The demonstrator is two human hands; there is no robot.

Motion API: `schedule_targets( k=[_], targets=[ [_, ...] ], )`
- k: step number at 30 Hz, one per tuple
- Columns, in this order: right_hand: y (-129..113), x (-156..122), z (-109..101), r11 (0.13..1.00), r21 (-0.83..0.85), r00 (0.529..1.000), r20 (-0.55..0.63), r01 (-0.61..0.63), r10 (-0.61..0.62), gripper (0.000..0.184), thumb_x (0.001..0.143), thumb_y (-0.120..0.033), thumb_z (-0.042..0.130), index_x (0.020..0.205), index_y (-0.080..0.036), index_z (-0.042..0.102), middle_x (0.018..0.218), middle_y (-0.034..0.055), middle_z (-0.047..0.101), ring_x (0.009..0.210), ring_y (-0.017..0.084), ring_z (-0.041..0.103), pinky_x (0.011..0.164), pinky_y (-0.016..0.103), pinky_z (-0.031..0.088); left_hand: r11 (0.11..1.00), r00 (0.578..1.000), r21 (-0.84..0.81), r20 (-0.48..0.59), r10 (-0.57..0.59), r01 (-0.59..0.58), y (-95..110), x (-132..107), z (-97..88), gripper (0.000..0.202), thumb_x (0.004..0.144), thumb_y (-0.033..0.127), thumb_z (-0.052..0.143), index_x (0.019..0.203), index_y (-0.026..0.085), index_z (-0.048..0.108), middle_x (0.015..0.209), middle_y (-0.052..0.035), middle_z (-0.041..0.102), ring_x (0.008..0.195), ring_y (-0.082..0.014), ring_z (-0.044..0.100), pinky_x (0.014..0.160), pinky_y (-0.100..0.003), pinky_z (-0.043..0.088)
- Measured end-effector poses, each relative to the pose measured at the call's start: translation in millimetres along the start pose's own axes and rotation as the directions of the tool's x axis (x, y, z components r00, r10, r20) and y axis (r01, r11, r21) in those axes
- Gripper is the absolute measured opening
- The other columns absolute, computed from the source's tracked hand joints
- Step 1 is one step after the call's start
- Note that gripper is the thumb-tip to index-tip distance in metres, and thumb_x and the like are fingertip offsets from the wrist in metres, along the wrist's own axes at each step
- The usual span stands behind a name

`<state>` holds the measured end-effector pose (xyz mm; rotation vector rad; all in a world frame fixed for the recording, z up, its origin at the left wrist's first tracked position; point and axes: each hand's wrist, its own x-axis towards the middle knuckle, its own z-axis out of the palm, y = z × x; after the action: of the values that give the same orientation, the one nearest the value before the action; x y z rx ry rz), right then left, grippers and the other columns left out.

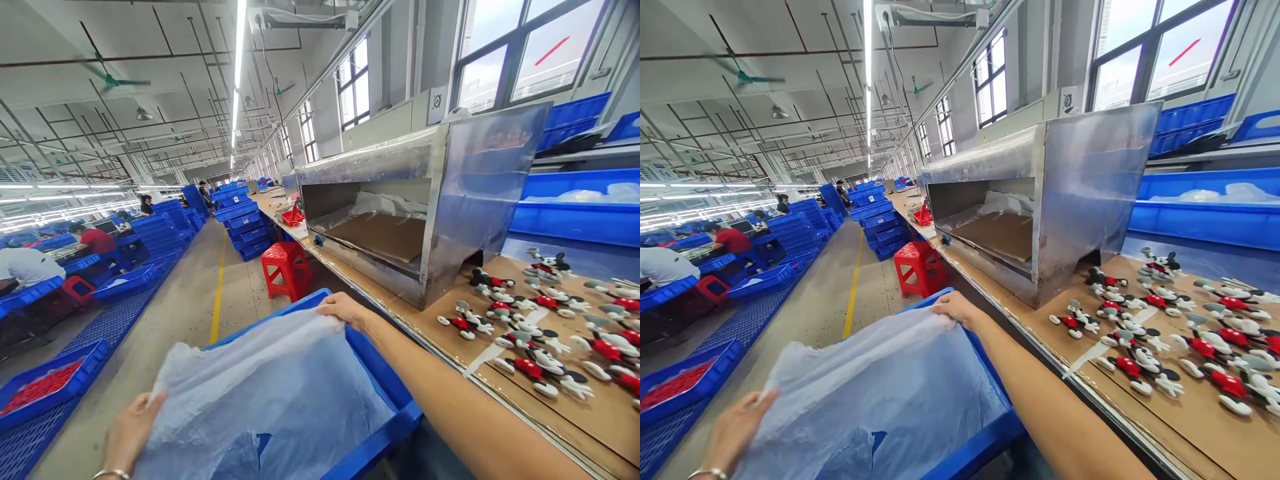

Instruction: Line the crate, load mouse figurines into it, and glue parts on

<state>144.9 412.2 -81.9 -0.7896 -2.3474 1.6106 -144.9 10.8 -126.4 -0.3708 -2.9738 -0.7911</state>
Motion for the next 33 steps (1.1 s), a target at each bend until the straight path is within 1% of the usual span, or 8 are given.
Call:
schedule_targets(
  k=[7,14,17,20,25,29,32,33],
  targets=[
    [43,36,6,0.923,-0.248,0.952,-0.157,-0.295,0.262,0.024,0.098,-0.031,0.058,0.086,-0.01,0.062,0.078,0.0021,0.061,0.068,0.013,0.061,0.067,0.028,0.053,0.98,0.954,0.196,0.286,-0.095,0.039,-3,35,101.9,0.029,0.093,0.037,0.05,0.079,0.014,0.06,0.067,-0.0006,0.058,0.067,-0.0154,0.058,0.074,-0.031,0.046],
    [66,91,52,0.835,-0.498,0.925,-0.379,-0.235,0.035,0.025,0.101,-0.025,0.051,0.12,-0.012,0.06,0.127,0.0133,0.055,0.12,0.026,0.05,0.103,0.049,0.039,0.907,0.932,0.374,0.216,-0.289,0.195,5,28,167.2,0.053,0.101,0.049,0.017,0.121,0.013,0.051,0.09,-0.0088,0.06,0.082,-0.0204,0.061,0.075,-0.036,0.046],
    [74,99,100,0.832,-0.549,0.951,-0.292,-0.083,-0.098,0.036,0.106,-0.029,0.037,0.138,-0.015,0.048,0.141,0.0126,0.045,0.129,0.024,0.043,0.109,0.046,0.034,0.889,0.916,0.39,0.21,-0.341,0.242,4,23,193.6,0.054,0.101,0.049,0.017,0.123,0.013,0.05,0.086,-0.0076,0.061,0.078,-0.0189,0.061,0.073,-0.033,0.047],
    [101,91,151,0.807,-0.572,0.984,0.005,0.15,-0.179,0.038,0.102,-0.038,0.045,0.137,-0.025,0.053,0.141,0.0036,0.049,0.132,0.019,0.042,0.114,0.037,0.029,0.873,0.913,0.406,0.18,-0.367,0.27,-2,25,212.0,0.052,0.101,0.048,0.021,0.128,0.012,0.048,0.082,-0.0066,0.061,0.076,-0.0183,0.062,0.072,-0.032,0.048],
    [165,78,178,0.757,-0.623,0.978,0.176,0.198,-0.111,0.078,0.084,-0.059,0.067,0.148,-0.027,0.038,0.156,0.0087,0.016,0.143,0.041,0.005,0.11,0.069,0.0,0.854,0.92,0.407,0.074,-0.384,0.324,-21,38,217.2,0.055,0.1,0.053,0.022,0.128,0.013,0.049,0.08,-0.0056,0.061,0.067,-0.0171,0.06,0.063,-0.031,0.048],
    [185,81,170,0.712,-0.681,0.983,0.165,0.17,-0.078,0.083,0.085,-0.061,0.065,0.152,-0.03,0.027,0.157,0.0064,0.004,0.143,0.04,-0.005,0.106,0.072,-0.008,0.896,0.97,0.372,-0.081,-0.229,0.242,-8,28,228.0,0.049,0.102,0.039,0.025,0.136,0.008,0.04,0.123,-0.0189,0.055,0.105,-0.0266,0.059,0.085,-0.044,0.049],
    [185,82,171,0.681,-0.711,0.982,0.17,0.176,-0.076,0.08,0.087,-0.064,0.059,0.152,-0.032,0.025,0.157,0.0053,0.002,0.144,0.039,-0.004,0.106,0.072,-0.006,0.929,0.989,0.34,0.019,0.145,-0.143,29,0,260.5,0.05,0.101,0.032,0.028,0.141,0.004,0.039,0.15,-0.0204,0.03,0.141,-0.03,0.025,0.114,-0.05,0.024],
    [184,82,172,0.67,-0.722,0.983,0.167,0.175,-0.076,0.079,0.088,-0.063,0.058,0.152,-0.032,0.024,0.157,0.0052,0.001,0.144,0.039,-0.005,0.106,0.072,-0.007,0.893,0.936,0.283,0.153,0.317,-0.349,42,-8,274.1,0.047,0.1,0.03,0.032,0.14,0.01,0.045,0.151,-0.0145,0.034,0.142,-0.0247,0.025,0.118,-0.045,0.02]
  ],
)
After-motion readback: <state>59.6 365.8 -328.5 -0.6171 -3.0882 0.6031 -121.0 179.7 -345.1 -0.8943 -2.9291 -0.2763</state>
